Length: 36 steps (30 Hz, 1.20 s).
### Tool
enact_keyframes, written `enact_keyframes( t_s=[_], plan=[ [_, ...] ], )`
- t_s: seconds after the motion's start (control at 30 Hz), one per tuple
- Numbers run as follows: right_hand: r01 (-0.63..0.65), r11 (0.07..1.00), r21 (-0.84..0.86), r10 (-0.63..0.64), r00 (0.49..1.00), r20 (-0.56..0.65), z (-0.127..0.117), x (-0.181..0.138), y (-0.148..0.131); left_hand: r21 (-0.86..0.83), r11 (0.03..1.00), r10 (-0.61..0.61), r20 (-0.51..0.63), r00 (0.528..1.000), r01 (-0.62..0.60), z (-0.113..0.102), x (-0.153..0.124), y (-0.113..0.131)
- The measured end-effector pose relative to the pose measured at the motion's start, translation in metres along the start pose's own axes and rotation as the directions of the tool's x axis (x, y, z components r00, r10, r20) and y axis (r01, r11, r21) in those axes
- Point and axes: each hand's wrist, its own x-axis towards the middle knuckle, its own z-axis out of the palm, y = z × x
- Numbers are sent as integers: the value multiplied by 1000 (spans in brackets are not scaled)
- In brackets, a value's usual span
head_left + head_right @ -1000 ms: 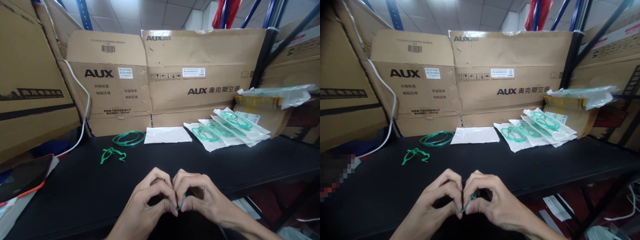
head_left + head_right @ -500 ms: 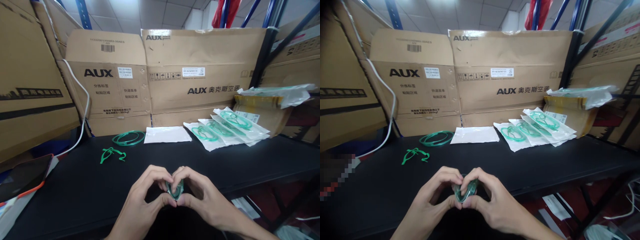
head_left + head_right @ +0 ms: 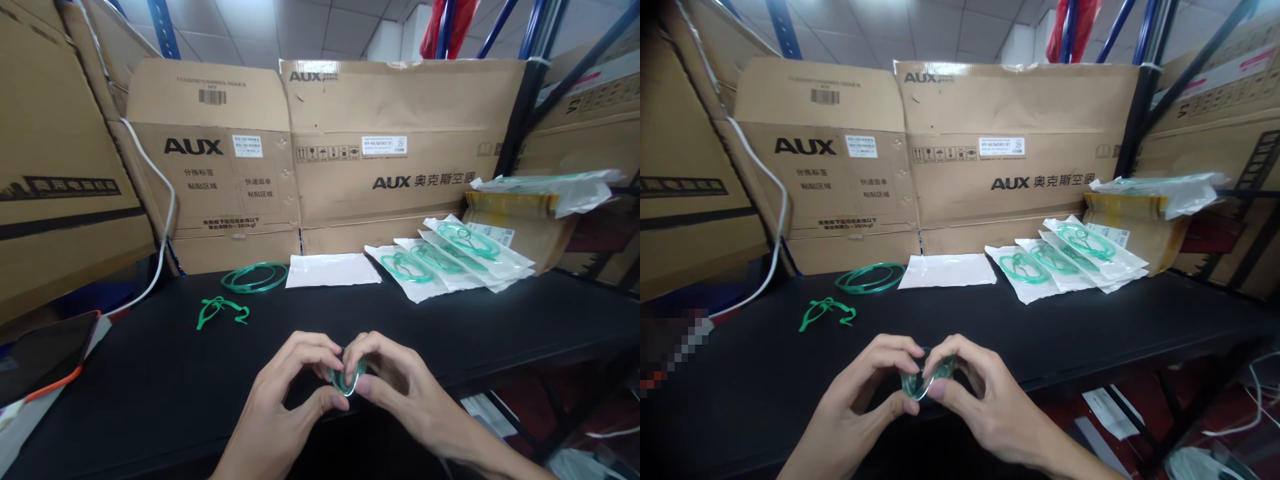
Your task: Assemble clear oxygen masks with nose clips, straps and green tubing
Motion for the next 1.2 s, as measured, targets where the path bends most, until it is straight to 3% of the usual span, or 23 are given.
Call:
enact_keyframes(
  t_s=[0.2, 0.37, 0.57, 0.73, 0.97, 1.2],
  plan=[
    [1, 999, 45, 0, 1000, -31, 2, -1, 0, 246, 958, 152, -2, 988, -147, 0, -3, 6],
    [10, 1000, 28, -10, 1000, -4, 2, -1, -1, 433, 863, 314, -56, 948, -261, 5, -7, 7],
    [36, 999, -17, -36, 999, 1, 2, 1, -2, 539, 759, 449, -28, 893, -365, 8, -10, 7],
    [22, 997, -79, -22, 1000, -1, 2, 2, -2, 598, 715, 456, -9, 890, -361, 9, -11, 14],
    [37, 981, -193, -37, 999, 2, 2, -1, -4, 551, 759, 413, 3, 911, -347, 12, -12, 18],
    [-48, 992, -118, 53, 998, 43, -2, 1, -8, 472, 789, 393, 104, 914, -393, 5, -10, 16]
  ],
)
